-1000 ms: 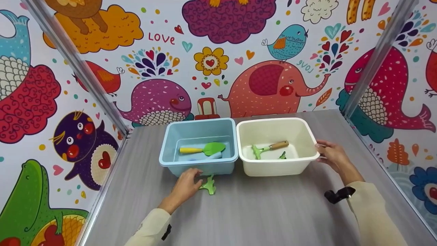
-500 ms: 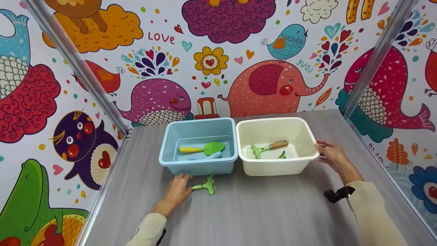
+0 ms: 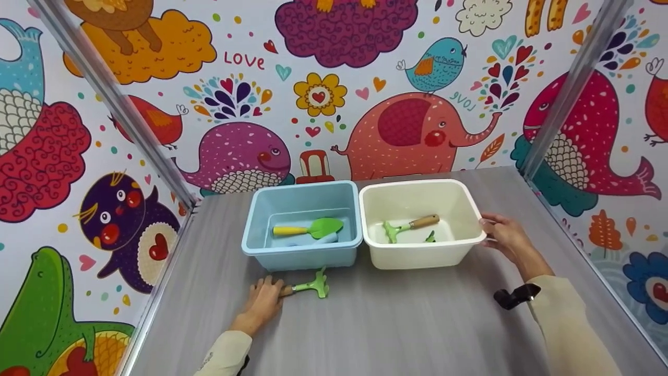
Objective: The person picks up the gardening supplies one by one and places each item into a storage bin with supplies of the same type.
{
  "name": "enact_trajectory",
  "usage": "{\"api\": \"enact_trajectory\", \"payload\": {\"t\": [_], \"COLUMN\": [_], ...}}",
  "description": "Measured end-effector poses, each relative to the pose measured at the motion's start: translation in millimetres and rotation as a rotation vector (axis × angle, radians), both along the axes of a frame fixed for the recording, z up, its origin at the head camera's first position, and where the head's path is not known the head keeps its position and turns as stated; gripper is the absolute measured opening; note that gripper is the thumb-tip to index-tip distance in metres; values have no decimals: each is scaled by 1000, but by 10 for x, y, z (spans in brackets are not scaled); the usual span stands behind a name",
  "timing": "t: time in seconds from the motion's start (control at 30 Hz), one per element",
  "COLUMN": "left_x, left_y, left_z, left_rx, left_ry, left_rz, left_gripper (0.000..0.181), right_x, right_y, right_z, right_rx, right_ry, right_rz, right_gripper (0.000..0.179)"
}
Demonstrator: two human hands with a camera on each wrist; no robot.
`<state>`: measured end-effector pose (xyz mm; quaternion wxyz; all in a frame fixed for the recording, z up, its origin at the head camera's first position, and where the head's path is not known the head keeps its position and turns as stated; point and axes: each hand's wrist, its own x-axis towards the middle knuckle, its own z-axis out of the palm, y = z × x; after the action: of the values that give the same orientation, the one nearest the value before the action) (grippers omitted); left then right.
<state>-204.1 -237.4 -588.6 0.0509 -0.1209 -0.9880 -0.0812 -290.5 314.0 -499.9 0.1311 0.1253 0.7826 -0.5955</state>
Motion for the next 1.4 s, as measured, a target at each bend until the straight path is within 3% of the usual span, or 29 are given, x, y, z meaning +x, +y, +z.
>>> {"api": "enact_trajectory", "payload": {"t": [0.5,0.73,1.1,1.4], "left_x": [-25,-79,-124,-88], "left_y": [-44,11,66,59], "left_z": [-108,-60,-58,-110], "left_rx": [15,-4,-5,-7], "left_ry": [39,-15,-38,55], "left_rz": [10,41,49,-13], "left_gripper": [25,23,20,19], "right_x": [-21,-31,-32,-16], "right_y": [35,11,5,-1], "right_z": [-21,-15,-19,-20], "right_rx": [-14,-7,-2,1], "right_ry": [4,-5,-3,21], "right_rz": [-5,-4,-9,-14], "right_gripper": [60,60,58,60]}}
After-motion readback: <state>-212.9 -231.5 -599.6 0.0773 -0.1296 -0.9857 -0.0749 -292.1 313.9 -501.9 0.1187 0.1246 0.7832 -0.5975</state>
